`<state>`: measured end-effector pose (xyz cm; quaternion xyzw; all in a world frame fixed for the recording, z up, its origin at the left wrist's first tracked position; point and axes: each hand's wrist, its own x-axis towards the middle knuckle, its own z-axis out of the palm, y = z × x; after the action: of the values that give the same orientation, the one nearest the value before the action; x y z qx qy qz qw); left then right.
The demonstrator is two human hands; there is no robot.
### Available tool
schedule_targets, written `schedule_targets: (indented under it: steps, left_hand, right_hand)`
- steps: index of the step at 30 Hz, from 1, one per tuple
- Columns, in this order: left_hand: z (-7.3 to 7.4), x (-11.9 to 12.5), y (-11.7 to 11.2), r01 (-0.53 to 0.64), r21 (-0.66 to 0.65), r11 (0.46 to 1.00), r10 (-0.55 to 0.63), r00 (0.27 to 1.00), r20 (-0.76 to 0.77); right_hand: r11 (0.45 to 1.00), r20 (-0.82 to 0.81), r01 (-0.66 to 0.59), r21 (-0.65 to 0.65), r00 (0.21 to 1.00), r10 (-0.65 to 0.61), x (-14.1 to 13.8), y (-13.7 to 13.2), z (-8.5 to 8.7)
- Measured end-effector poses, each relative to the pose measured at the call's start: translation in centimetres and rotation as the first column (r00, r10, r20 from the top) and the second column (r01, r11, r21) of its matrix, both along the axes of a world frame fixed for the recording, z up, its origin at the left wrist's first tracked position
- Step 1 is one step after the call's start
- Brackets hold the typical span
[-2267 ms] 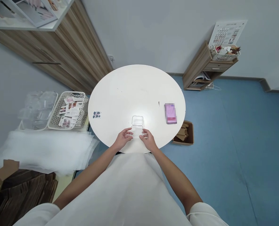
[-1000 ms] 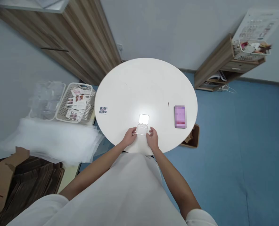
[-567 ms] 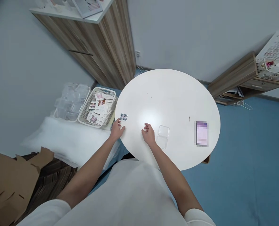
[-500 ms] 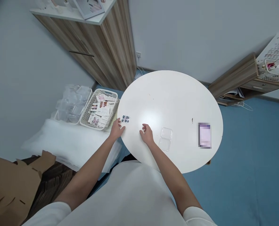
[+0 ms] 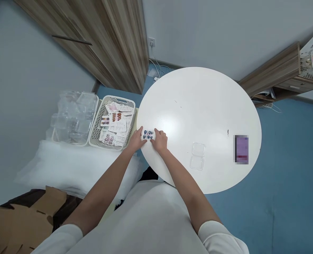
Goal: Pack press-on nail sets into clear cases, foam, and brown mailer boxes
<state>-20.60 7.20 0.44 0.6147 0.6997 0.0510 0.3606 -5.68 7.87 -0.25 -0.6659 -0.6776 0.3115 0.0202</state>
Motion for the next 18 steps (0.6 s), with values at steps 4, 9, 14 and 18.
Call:
schedule_targets:
  steps: [4, 9, 14, 18]
  left_hand:
    - [-0.1, -0.4, 0.4, 0.049, 0.026, 0.998, -0.050, 0.998, 0.029]
    - [0.0, -0.4, 0.3, 0.056, 0.061, 0.997, -0.060, 0.997, 0.057]
    - [-0.3, -0.2, -0.6, 0.071, 0.146, 0.987, -0.085, 0.992, 0.093]
    - [-0.2, 0.2, -1.2, 0.094, 0.199, 0.976, -0.128, 0.977, 0.169]
  right_hand:
    - [1.000, 0.029, -0.009, 0.018, 1.000, 0.009, -0.3, 0.3, 0.0]
    - [0.999, 0.008, 0.017, 0.035, 1.000, -0.018, -0.4, 0.1, -0.1]
    - [0.995, -0.124, 0.028, 0.096, 0.992, -0.016, 0.1, -0.8, -0.3]
    - [0.995, -0.262, 0.052, 0.082, 0.965, -0.029, 1.6, -1.4, 0.2]
